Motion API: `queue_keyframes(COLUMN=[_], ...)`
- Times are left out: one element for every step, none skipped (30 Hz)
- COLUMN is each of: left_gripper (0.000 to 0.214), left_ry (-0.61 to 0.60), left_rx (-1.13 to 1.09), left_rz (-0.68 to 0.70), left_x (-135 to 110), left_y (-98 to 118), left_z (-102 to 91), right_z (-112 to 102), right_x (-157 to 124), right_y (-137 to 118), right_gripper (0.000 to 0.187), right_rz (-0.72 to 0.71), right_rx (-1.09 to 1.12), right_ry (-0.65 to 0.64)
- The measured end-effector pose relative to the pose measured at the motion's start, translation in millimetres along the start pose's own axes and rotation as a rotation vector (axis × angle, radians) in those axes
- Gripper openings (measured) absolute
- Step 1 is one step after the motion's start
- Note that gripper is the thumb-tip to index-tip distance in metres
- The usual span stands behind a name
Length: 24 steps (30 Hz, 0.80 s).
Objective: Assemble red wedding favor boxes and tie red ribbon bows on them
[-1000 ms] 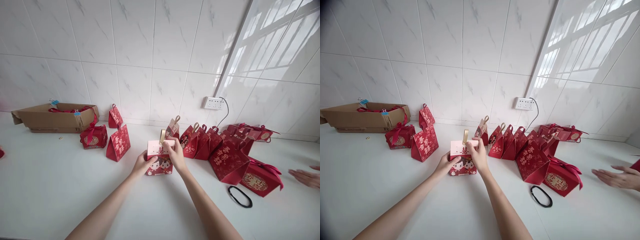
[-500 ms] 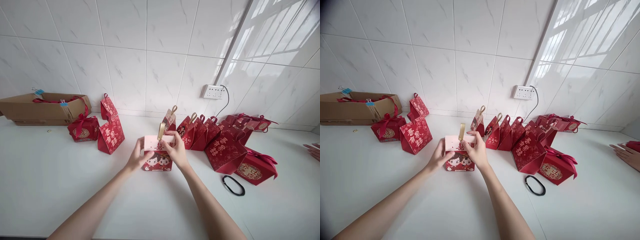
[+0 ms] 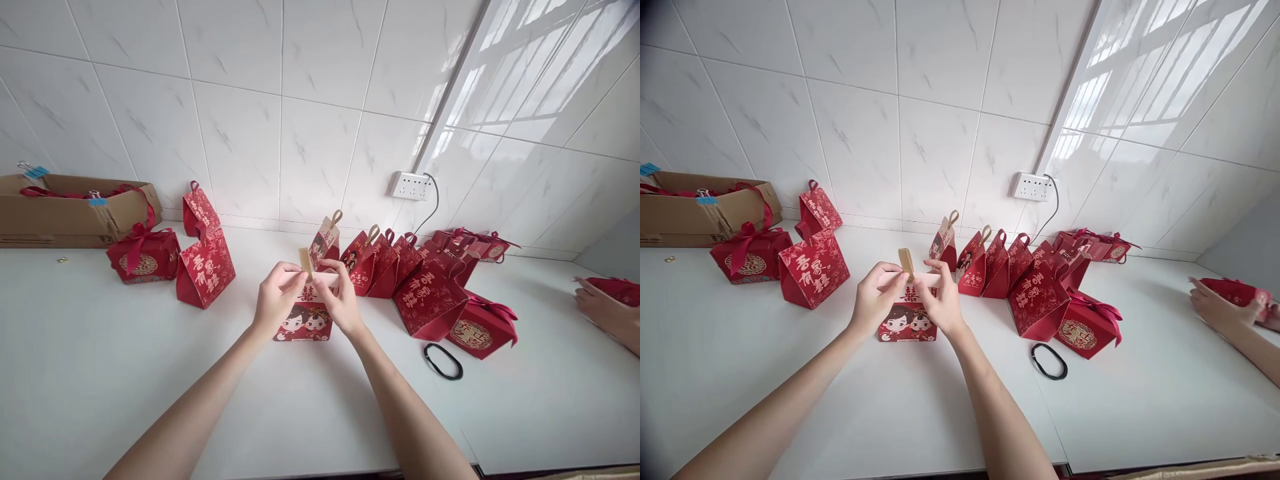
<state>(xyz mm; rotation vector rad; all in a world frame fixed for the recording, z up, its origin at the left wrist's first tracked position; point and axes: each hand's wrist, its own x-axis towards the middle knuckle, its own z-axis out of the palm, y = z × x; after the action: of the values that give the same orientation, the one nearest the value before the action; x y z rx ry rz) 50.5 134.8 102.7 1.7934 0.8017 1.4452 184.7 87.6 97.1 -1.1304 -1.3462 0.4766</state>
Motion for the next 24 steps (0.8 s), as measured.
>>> queue_keyframes(left_gripper=[0.017, 0.017, 0.017, 0.017, 0.017, 0.017, 0.017, 0.017, 0.017, 0.017, 0.016, 0.016, 0.016, 0.015, 0.015, 0.015, 0.014, 0.014, 0.013, 0.013, 0.013, 0.013, 0.014, 0.014], left_ry=[0.001, -0.005, -0.014, -0.020, -0.023, -0.026, -0.029, -0.031, -0.035, -0.040, -0.043, -0.047, -0.048, -0.049, -0.050, -0.050, -0.051, -0.055, -0.058, -0.060, -0.059, -0.058, -0.060, -0.065], left_rx=[-0.003, -0.009, -0.018, -0.025, -0.030, -0.037, -0.046, -0.056, -0.066, -0.073, -0.076, -0.076, -0.078, -0.082, -0.086, -0.093, -0.102, -0.114, -0.126, -0.137, -0.148, -0.158, -0.172, -0.195], left_rz=[0.004, 0.007, 0.008, 0.007, 0.004, 0.000, -0.004, -0.007, -0.008, -0.009, -0.007, -0.005, -0.002, 0.002, 0.007, 0.012, 0.017, 0.018, 0.018, 0.018, 0.020, 0.021, 0.019, 0.012], left_x=[-1, -1, -1, -1, -1, -1, -1, -1, -1, -2, -2, -3, -4, -4, -4, -4, -5, -5, -5, -5, -6, -7, -8, -10], left_y=[0, 0, 1, 1, 2, 1, 1, 1, 0, -1, -2, -2, -3, -4, -4, -5, -5, -6, -6, -7, -7, -8, -9, -10], left_z=[0.0, 0.1, 0.3, 0.4, 0.5, 0.4, 0.3, 0.0, -0.3, -0.7, -0.9, -1.1, -1.0, -0.8, -0.3, 0.3, 1.0, 1.7, 2.5, 3.4, 4.2, 5.1, 6.1, 7.2], right_z=[-1, -2, -4, -7, -10, -14, -18, -22, -26, -30, -33, -35, -36, -36, -36, -35, -34, -34, -35, -36, -37, -40, -42, -46], right_x=[0, 0, 1, 2, 3, 5, 6, 8, 9, 11, 13, 14, 15, 16, 17, 17, 17, 17, 17, 17, 18, 20, 23, 28], right_y=[0, 1, 2, 4, 5, 7, 8, 10, 11, 13, 15, 17, 20, 24, 29, 34, 40, 46, 52, 58, 63, 67, 69, 68], right_gripper=[0.034, 0.034, 0.034, 0.035, 0.034, 0.033, 0.034, 0.035, 0.037, 0.038, 0.039, 0.040, 0.039, 0.035, 0.030, 0.025, 0.021, 0.019, 0.018, 0.018, 0.019, 0.020, 0.021, 0.021], right_rz=[-0.007, -0.016, -0.030, -0.049, -0.069, -0.089, -0.108, -0.123, -0.130, -0.127, -0.119, -0.107, -0.094, -0.084, -0.077, -0.073, -0.070, -0.067, -0.066, -0.068, -0.076, -0.096, -0.130, -0.173], right_rx=[0.001, -0.016, -0.063, -0.132, -0.209, -0.282, -0.343, -0.389, -0.420, -0.442, -0.470, -0.502, -0.538, -0.576, -0.611, -0.642, -0.665, -0.678, -0.680, -0.671, -0.651, -0.619, -0.562, -0.495], right_ry=[0.009, 0.035, 0.079, 0.134, 0.185, 0.227, 0.266, 0.300, 0.329, 0.348, 0.355, 0.348, 0.326, 0.293, 0.255, 0.216, 0.181, 0.153, 0.132, 0.121, 0.118, 0.121, 0.123, 0.121])
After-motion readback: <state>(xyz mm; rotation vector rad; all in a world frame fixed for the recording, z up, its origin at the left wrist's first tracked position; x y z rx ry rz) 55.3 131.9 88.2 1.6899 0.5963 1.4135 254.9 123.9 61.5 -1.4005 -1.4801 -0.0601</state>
